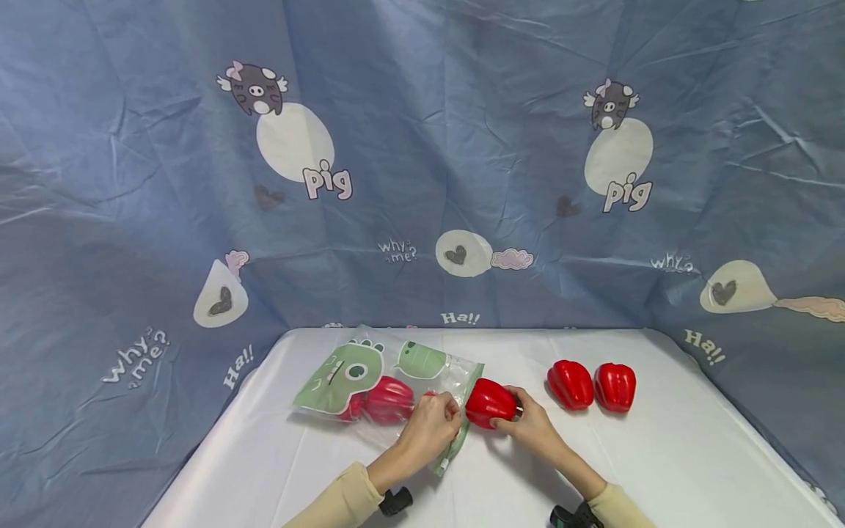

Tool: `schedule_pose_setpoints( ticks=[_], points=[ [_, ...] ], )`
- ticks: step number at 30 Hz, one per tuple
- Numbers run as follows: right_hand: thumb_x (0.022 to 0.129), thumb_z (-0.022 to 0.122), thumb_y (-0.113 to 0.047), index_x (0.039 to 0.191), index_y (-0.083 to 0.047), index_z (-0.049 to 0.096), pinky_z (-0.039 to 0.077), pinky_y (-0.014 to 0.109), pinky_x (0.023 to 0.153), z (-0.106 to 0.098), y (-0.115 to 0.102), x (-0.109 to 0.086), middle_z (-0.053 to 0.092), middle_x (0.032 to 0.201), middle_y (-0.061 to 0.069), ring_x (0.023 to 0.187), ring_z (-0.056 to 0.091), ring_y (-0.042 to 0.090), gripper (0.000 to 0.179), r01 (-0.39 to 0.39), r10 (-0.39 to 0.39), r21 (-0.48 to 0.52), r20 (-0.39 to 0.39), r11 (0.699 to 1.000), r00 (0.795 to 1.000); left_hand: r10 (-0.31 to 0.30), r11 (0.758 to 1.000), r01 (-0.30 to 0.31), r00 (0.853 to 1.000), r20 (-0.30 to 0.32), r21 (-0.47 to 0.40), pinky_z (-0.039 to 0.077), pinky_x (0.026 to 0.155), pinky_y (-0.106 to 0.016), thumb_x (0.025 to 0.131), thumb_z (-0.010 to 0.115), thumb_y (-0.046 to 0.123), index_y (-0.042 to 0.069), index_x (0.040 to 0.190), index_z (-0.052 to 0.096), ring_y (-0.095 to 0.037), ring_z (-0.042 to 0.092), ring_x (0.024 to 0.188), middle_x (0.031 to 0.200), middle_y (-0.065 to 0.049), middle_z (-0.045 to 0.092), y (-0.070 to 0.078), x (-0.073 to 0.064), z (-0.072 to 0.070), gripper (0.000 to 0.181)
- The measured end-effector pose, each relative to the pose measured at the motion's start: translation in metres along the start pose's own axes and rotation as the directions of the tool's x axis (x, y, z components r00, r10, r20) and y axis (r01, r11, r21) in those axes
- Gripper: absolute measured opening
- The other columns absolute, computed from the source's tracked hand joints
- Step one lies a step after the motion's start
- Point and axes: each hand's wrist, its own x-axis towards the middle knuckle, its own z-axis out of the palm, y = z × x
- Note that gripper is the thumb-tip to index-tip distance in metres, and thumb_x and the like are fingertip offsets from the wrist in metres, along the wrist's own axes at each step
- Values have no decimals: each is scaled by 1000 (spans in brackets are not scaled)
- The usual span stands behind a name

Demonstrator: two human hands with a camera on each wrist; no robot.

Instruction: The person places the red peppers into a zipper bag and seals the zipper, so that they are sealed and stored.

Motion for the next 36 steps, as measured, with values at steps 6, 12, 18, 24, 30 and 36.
schedule_pose_setpoints(
  ticks=[6, 12, 18, 24, 30, 36],
  points=[
    [71, 80, -14, 127, 2, 53, 51, 39, 89, 9, -3, 4, 63, 119, 17, 105, 61, 25, 64, 18, -18, 11, 2, 1000, 1000, 30, 999, -30, 999, -30, 19, 39, 48, -16, 79, 62, 2, 6, 74, 63, 2, 45, 50, 56, 6, 55, 1, 0, 0, 7],
    [72, 81, -13, 129, 2, 52, 52, 39, 90, 17, -3, 7, 62, 122, 17, 108, 61, 27, 66, 35, -37, 54, 32, 998, 999, 40, 999, -39, 999, -36, 34, 39, 49, -16, 78, 63, 2, 7, 73, 63, 1, 44, 53, 58, 6, 55, 0, 0, 0, 8],
    [74, 76, -8, 134, 3, 49, 51, 39, 92, 17, -2, 5, 58, 129, 20, 113, 60, 31, 67, 56, -61, 90, 63, 994, 996, 22, 1000, -22, 1000, -11, 21, 38, 47, -16, 78, 62, 3, 7, 73, 62, 2, 45, 49, 53, 8, 53, 0, 0, 0, 7],
    [78, 71, -4, 137, 5, 45, 51, 37, 93, 15, 2, 4, 54, 132, 21, 114, 60, 32, 65, 47, -58, 110, 95, 993, 994, 19, 999, -18, 1000, -13, 39, 38, 49, -16, 78, 62, 3, 8, 72, 62, 0, 43, 52, 55, 8, 51, 0, 0, -1, 8],
    [75, 76, -5, 128, 3, 52, 54, 33, 87, 14, 3, 6, 61, 118, 17, 107, 62, 27, 58, 35, -39, 127, 25, 991, 999, 18, 999, -18, 1000, -7, 35, 37, 49, -16, 78, 62, 4, 8, 72, 62, 1, 43, 52, 53, 9, 51, 0, 0, -1, 7],
    [72, 81, -9, 118, 2, 57, 54, 30, 85, 14, 0, 7, 64, 110, 13, 104, 62, 26, 52, 5, -2, 145, -26, 989, 1000, 28, 999, -27, 999, -21, 45, 38, 51, -16, 77, 63, 3, 8, 73, 63, 0, 43, 54, 56, 9, 52, 0, 0, 0, 6]
  ],
)
